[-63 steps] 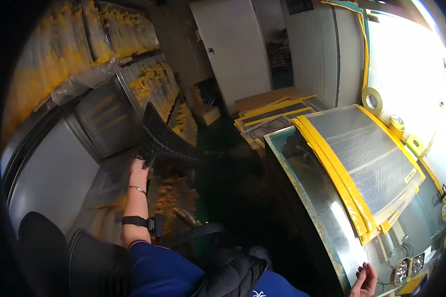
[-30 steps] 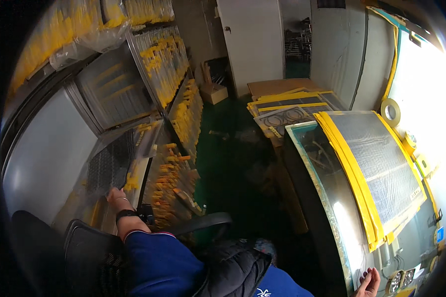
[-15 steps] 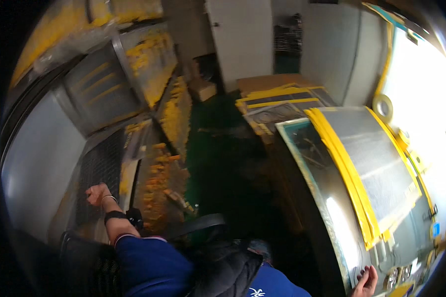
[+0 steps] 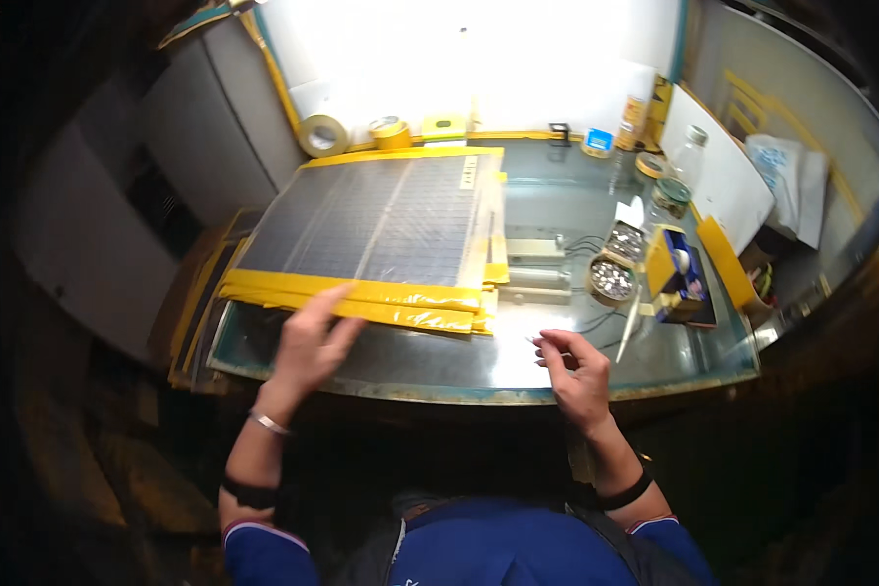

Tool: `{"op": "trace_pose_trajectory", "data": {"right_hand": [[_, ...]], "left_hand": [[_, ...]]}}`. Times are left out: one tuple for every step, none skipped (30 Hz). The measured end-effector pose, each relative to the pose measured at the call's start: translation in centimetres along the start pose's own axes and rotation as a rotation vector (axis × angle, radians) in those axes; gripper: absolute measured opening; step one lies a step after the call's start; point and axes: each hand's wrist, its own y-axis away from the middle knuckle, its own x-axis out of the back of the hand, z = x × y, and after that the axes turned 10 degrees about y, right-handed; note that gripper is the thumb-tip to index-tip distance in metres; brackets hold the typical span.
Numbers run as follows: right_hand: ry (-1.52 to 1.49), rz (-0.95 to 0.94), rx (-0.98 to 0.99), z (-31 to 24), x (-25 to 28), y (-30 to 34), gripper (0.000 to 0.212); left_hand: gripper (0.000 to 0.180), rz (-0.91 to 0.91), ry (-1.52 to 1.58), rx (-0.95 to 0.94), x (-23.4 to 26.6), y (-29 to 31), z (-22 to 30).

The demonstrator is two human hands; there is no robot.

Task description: The recorder is sorting and packaging large sheets of printed or patterned plastic film.

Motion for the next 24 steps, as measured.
{"op": "trace_pose_trajectory", "data": {"right_hand": [[0.002,0.026,-0.001,-0.2,0.4,0.2,0.014],[-0.03,0.017,-0.022,-0.1,0.4,0.3,0.014],[-0.065,-0.001,-0.04,-0.1,0.3,0.4,0.014],[-0.084,0.0,-0.061,-0.1,0.0,0.5,0.014],[-0.082,0.007,-0.061,-0.3,-0.2,0.7,0.014],[-0.084,0.003,-0.069,-0.3,-0.2,0.8,0.014],[-0.088,-0.003,-0.076,-0.3,-0.2,0.8,0.014],[-0.083,0.009,-0.076,-0.4,-0.3,0.9,0.014],[-0.068,-0.005,-0.084,-0.4,-0.2,0.9,0.014],[-0.053,-0.019,-0.092,-0.3,-0.1,0.9,0.014],[-0.048,-0.003,-0.093,-0.1,-0.1,0.9,0.014],[-0.053,-0.011,-0.085,0.0,-0.1,0.9,0.014],[-0.058,-0.018,-0.077,0.0,-0.1,0.9,0.014],[-0.039,-0.014,-0.072,-0.2,-0.1,0.8,0.014],[-0.039,-0.008,-0.082,0.1,0.1,0.8,0.014],[-0.024,-0.007,-0.064,0.2,0.1,0.8,0.014],[-0.008,-0.005,-0.048,0.4,-0.1,0.7,0.014],[0.009,0.001,-0.022,0.3,-0.4,0.7,0.014],[0.033,0.012,0.003,0.3,-0.4,0.6,0.014],[0.024,0.005,0.0,0.1,-0.6,0.6,0.014],[0.012,-0.005,0.004,-0.2,-0.5,0.5,0.014],[0.073,-0.019,0.046,-0.1,-0.1,0.4,0.015],[0.08,0.002,0.041,0.0,0.2,0.5,0.015],[0.068,0.002,0.046,0.0,0.3,0.5,0.015]], "left_hand": [[0.044,-0.121,-0.036,-0.12,-2.3,-1.6,0.9],[0.048,-0.221,-0.058,-0.167,-4.3,-2.9,1.5],[0.048,-0.224,-0.052,-0.18,-6.2,-3.7,1.5],[0.05,-0.192,-0.22,-0.229,-7.9,-4.1,1.4],[0.054,-0.156,-0.39,-0.274,-8.6,-4.4,1.2],[0.054,-0.159,-0.382,-0.29,-8.8,-4.9,1.3],[0.053,-0.29,-0.357,-0.194,-8.9,-5.3,1.4],[0.054,-0.421,-0.333,-0.097,-8.9,-5.6,1.5],[0.054,-0.424,-0.328,-0.114,-9.2,-5.7,1.5],[0.049,-0.4,-0.428,-0.178,-9.6,-5.4,1.4],[0.044,-0.373,-0.528,-0.242,-10.0,-5.1,1.3],[0.044,-0.373,-0.525,-0.256,-10.5,-5.0,1.0],[0.04,-0.36,-0.62,-0.32,-10.9,-4.9,0.5],[0.035,-0.344,-0.713,-0.386,-11.1,-5.0,0.3],[0.026,-0.348,-0.63,-0.327,-11.4,-5.5,0.4],[0.018,-0.36,-0.539,-0.276,-11.3,-6.2,0.8],[0.005,-0.265,-0.447,-0.36,-10.5,-6.6,1.3],[0.007,-0.204,-0.433,-0.404,-9.6,-6.9,1.5],[0.007,-0.142,-0.394,-0.422,-9.4,-7.5,1.1],[0.009,-0.071,-0.373,-0.436,-8.6,-8.0,1.2],[0.007,-0.021,-0.336,-0.402,-7.6,-8.6,1.3],[0.007,0.054,-0.263,-0.385,-6.7,-9.4,1.7],[0.008,0.114,-0.219,-0.344,-5.6,-9.9,2.6],[0.01,0.188,-0.197,-0.322,-4.4,-9.9,3.5]]}}
